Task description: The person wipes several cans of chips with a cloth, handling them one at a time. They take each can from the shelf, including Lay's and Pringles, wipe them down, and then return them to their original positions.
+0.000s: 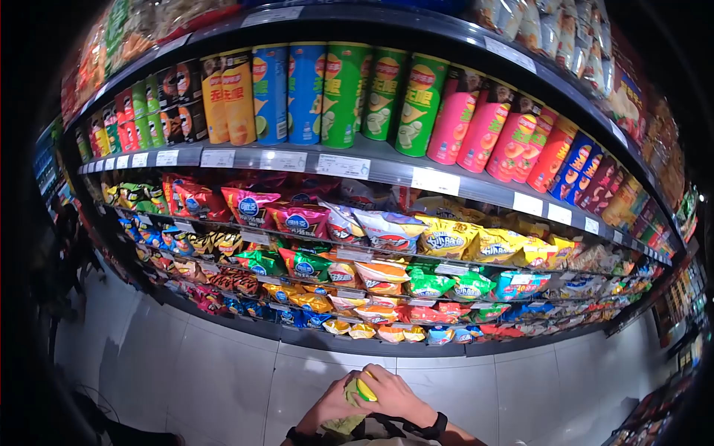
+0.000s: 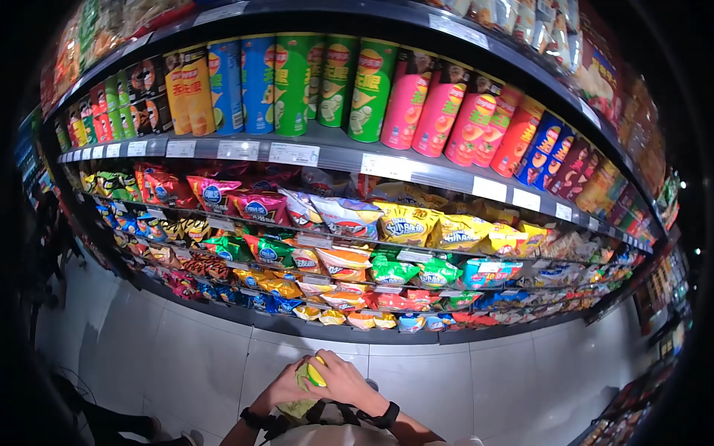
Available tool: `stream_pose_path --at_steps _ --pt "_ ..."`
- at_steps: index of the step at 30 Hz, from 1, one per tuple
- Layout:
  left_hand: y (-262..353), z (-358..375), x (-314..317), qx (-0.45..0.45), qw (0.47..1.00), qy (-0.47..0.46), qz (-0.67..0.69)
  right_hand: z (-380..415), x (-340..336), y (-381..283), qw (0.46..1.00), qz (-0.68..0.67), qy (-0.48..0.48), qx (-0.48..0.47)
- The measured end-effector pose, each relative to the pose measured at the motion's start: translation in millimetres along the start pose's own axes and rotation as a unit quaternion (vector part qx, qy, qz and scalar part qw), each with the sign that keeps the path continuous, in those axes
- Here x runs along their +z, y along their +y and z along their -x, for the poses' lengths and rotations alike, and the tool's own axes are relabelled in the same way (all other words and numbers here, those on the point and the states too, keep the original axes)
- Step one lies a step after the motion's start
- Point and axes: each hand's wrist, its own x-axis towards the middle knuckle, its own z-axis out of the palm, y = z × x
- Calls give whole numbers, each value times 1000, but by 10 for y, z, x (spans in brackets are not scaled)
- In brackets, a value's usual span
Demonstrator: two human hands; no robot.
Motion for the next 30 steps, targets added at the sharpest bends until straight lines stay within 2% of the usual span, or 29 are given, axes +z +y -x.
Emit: stream_pose_path --at_steps 2,6,8,9,11,15,17,18,20,21,22,23,25,27,28,30 --pt "-79 -9 66 40 998 36 -22 41 60 17 1000 4 2 12" --pt "-14 -65 98 33 998 -11 56 89 18 56 998 -29 5 53" --pt "67 -39 92 -20 999 -11 25 101 -25 65 996 -36 53 63" --pt "33 -35 52 -20 999 -17 22 104 -66 94 995 -36 59 66" --pt "-109 42 -60 -76 992 -74 -72 122 -203 176 991 -53 101 72" --pt "-153 188 -138 -76 987 -121 -71 150 -529 231 987 -100 96 87" --pt "-125 245 -119 -41 991 -118 40 140 -584 223 986 -111 106 68" --pt "-118 292 -112 -40 992 -117 41 138 -597 226 985 -119 106 71" --pt "-169 413 -98 -49 984 -57 161 138 -583 257 984 -126 104 72" --pt "-564 440 -120 -47 984 -56 163 153 -551 295 979 -144 118 84" --pt "-1219 430 -179 -137 900 -9 415 165 -537 319 973 -162 132 97" --pt "-1585 430 -230 -215 742 38 633 158 -542 310 974 -161 129 95" --pt "-1693 465 -222 -206 673 43 709 120 -529 271 967 -167 168 95" --pt "-1867 480 -149 -160 791 108 581 116 -478 256 962 -183 174 100" --pt "-1943 453 -154 -162 790 109 581 119 -448 248 958 -198 181 105" --pt "-1829 406 -163 -80 753 132 639 114 -351 212 958 -192 184 110"
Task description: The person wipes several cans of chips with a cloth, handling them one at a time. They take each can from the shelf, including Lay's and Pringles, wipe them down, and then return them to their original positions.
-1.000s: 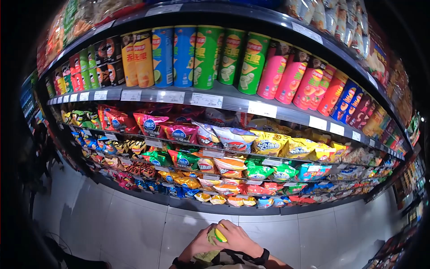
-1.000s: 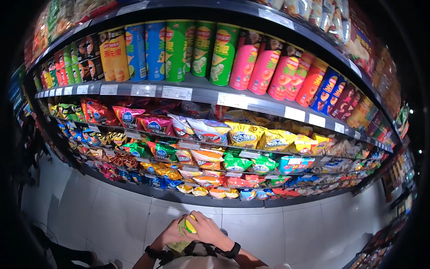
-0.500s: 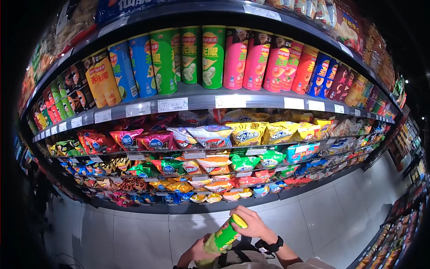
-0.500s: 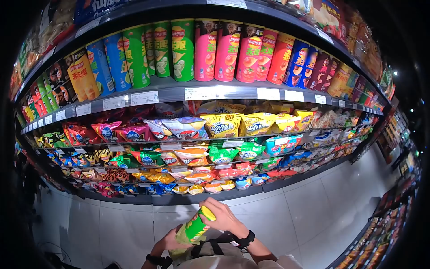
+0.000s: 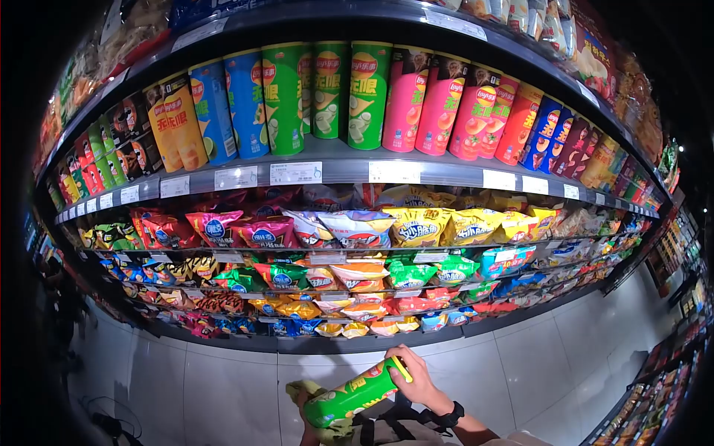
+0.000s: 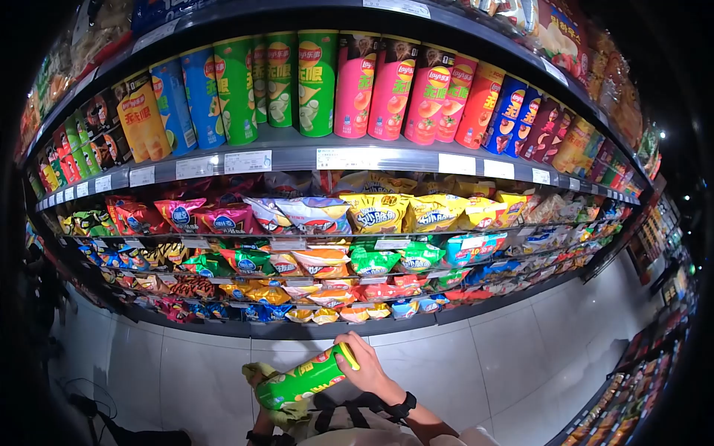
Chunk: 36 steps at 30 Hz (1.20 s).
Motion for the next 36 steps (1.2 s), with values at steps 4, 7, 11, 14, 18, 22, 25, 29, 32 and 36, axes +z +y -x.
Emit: stream_pose_path --at_steps 4,7,11,14,18,22,25,29,32,36 --pt "125 245 1016 133 990 40 -29 96 96 55 997 7 37 66" --pt "130 552 1398 170 963 84 -193 201 185 196 989 -10 45 143" --pt "15 605 940 271 817 70 -505 294 161 392 975 -66 29 209" --pt "344 690 1677 100 789 84 -600 235 97 393 981 -75 34 177" --pt "399 564 1777 -112 811 -28 -574 -6 -111 179 992 2 -41 116" --pt "372 599 1459 -150 820 -74 -547 -139 -40 141 970 -172 -142 96" --pt "388 595 1322 -152 822 -61 -546 -141 47 114 906 -378 -151 121" --pt "332 554 1322 -127 853 -52 -504 -30 234 239 853 -464 -126 203" --pt "160 427 1433 39 883 -89 -460 -68 364 180 881 -364 -239 187" --pt "123 208 1378 50 916 45 -396 -474 265 -137 936 -245 -236 88"
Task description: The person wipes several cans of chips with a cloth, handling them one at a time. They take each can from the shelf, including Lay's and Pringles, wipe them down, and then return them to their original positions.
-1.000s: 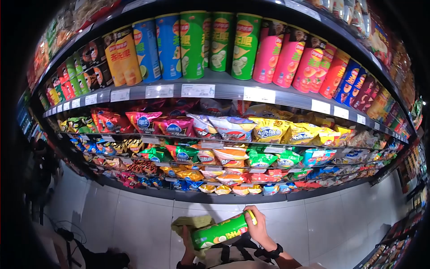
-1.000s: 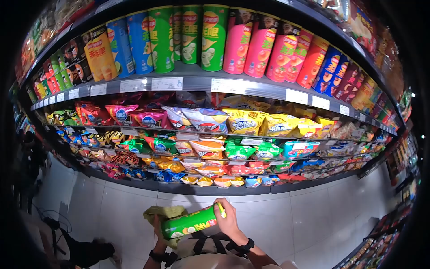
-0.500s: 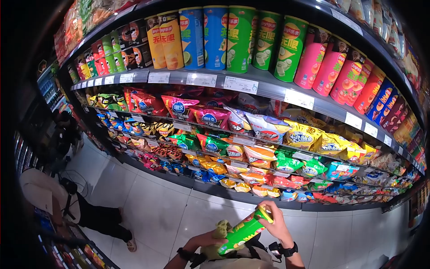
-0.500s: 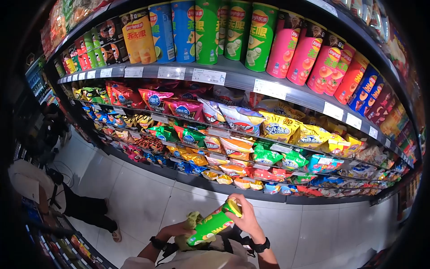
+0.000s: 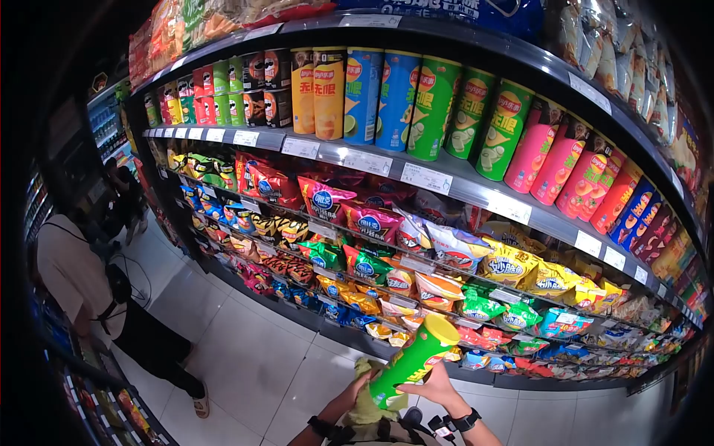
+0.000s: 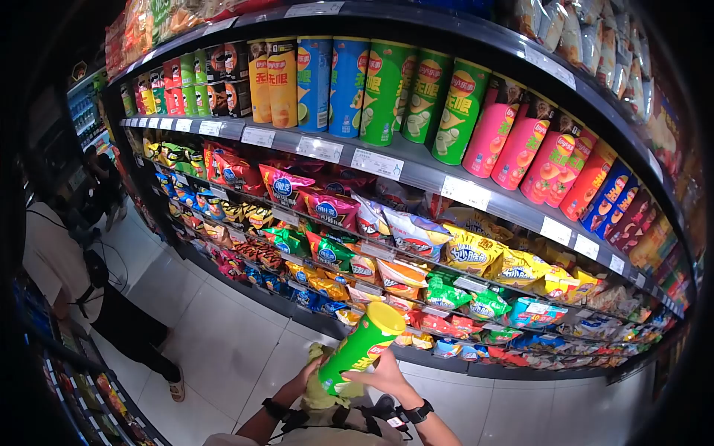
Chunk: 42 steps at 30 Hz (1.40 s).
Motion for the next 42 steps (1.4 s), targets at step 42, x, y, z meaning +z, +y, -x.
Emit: stream_pose_path --at_steps 42 --pt "-535 184 -281 -13 969 157 188 -2654 -1194 -1832 670 526 408 -329"
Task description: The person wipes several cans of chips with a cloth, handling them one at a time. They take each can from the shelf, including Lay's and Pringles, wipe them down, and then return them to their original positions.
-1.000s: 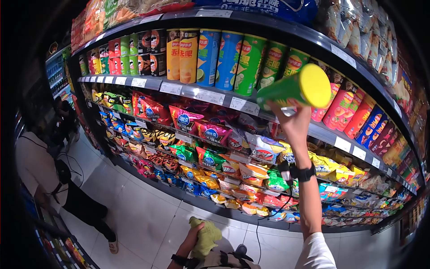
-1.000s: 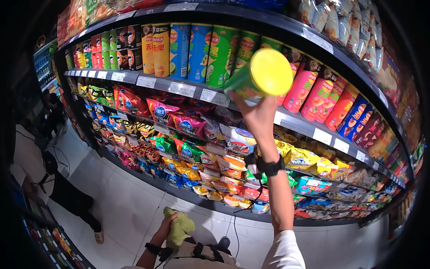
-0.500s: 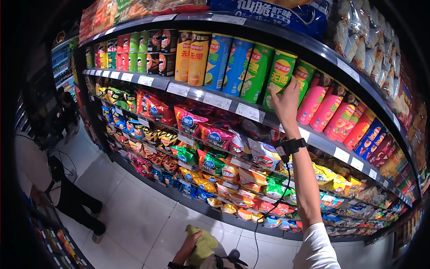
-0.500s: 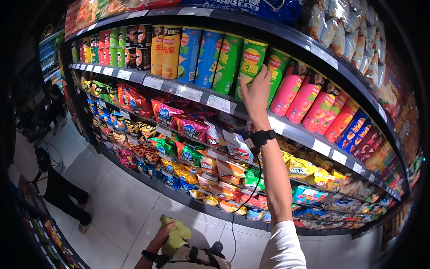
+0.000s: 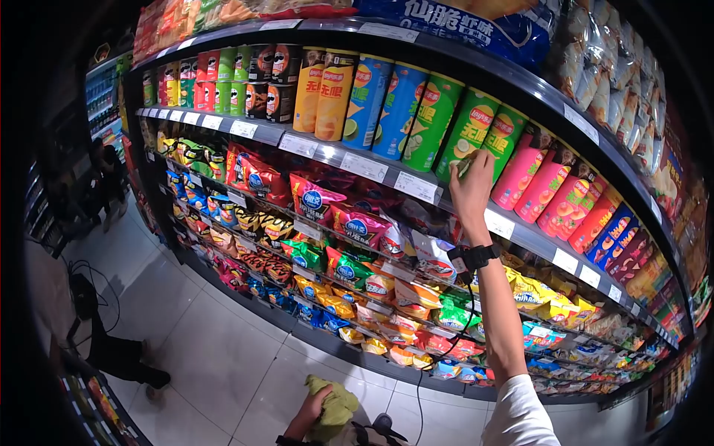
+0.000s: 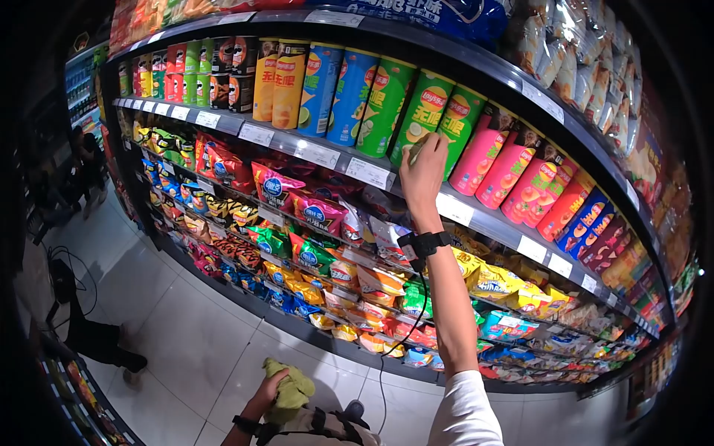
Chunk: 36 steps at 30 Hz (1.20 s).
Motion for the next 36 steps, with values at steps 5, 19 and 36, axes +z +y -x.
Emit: stream_pose_path --at_steps 5,19,36 --pt "-20 -16 -41 -6 1000 -6 17 -372 -123 -316 991 47 46 -118" --pt "268 170 -137 44 988 53 -135 -833 202 -675 979 61 141 -137" --pt "912 490 51 156 982 30 102 741 -672 -1140 932 -254 224 -129"
